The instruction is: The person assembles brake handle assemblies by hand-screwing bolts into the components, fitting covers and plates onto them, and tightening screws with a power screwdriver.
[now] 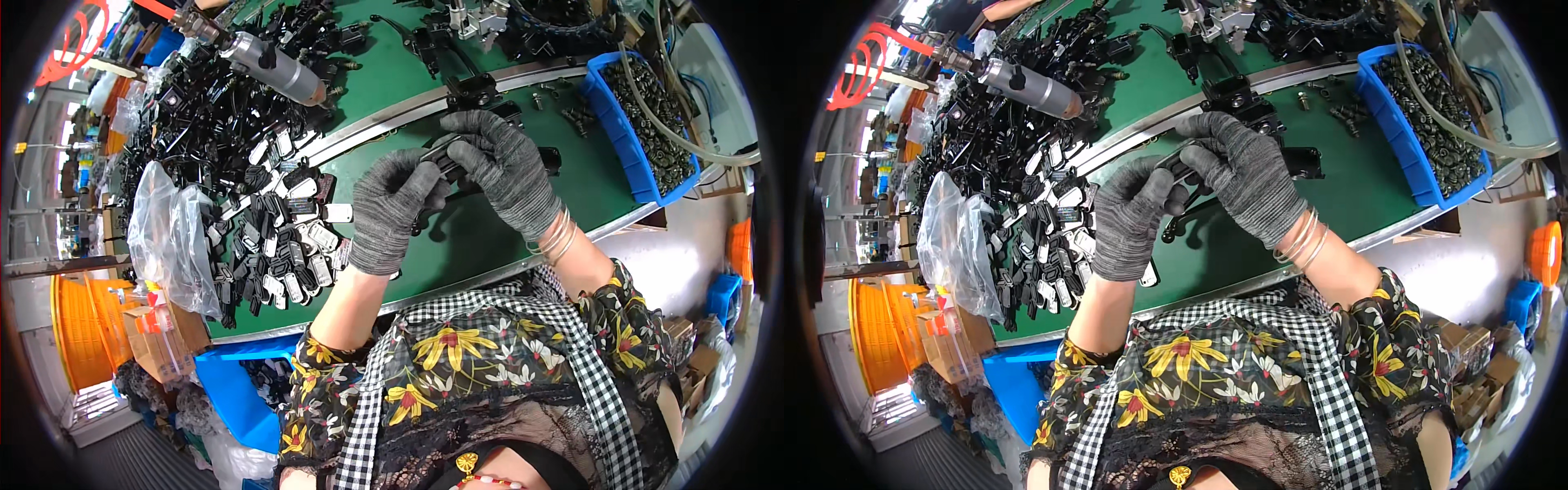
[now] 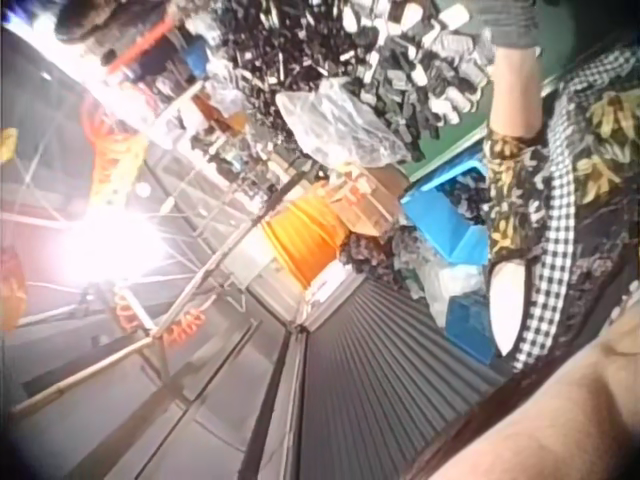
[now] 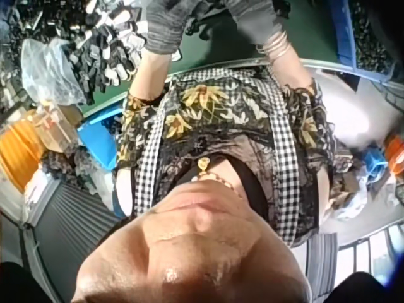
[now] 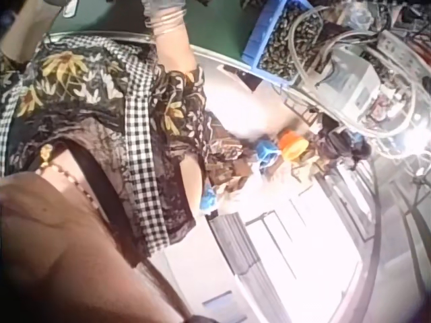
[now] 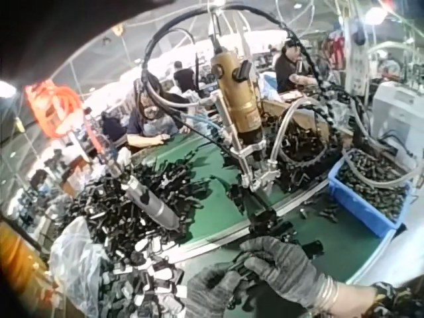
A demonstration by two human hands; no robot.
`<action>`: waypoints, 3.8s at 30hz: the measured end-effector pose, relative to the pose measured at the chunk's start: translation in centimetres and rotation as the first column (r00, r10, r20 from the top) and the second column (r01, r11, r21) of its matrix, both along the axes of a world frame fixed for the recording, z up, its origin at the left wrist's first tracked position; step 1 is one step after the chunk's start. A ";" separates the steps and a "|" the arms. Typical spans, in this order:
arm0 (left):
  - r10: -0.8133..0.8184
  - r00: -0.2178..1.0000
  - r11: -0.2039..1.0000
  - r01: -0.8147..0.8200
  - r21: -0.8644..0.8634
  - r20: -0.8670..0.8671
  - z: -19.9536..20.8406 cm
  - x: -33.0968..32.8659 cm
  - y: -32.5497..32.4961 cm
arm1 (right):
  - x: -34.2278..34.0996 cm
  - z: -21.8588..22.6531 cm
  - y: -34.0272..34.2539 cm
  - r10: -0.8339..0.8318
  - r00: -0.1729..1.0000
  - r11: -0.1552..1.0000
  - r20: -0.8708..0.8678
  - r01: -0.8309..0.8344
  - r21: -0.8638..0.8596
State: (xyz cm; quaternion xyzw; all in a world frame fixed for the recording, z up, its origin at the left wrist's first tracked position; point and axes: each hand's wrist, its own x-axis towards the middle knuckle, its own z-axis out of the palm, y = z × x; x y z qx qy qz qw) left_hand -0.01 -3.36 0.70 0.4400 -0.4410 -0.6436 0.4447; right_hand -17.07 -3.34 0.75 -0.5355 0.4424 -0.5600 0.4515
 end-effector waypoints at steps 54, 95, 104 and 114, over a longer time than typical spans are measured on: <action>0.325 0.823 0.791 0.033 -0.611 0.466 -4.3 -3.2 -6.8 | -3.2 3.9 -6.3 -0.410 0.328 0.901 -0.851 0.003 -0.433; 0.157 0.946 0.836 0.025 -0.549 0.283 0.1 3.2 -2.3 | 2.7 1.9 -3.5 0.224 0.972 0.955 -0.076 -0.203 0.216; 0.049 0.992 0.978 -0.023 -0.207 0.120 1.0 -2.1 -2.1 | -1.9 2.8 -1.1 -0.022 0.961 0.999 -0.274 0.032 0.031; -0.119 0.987 0.992 0.114 -0.057 -0.111 1.7 -3.9 -2.0 | -6.5 2.1 1.3 0.045 0.963 0.973 -0.266 -0.103 -0.205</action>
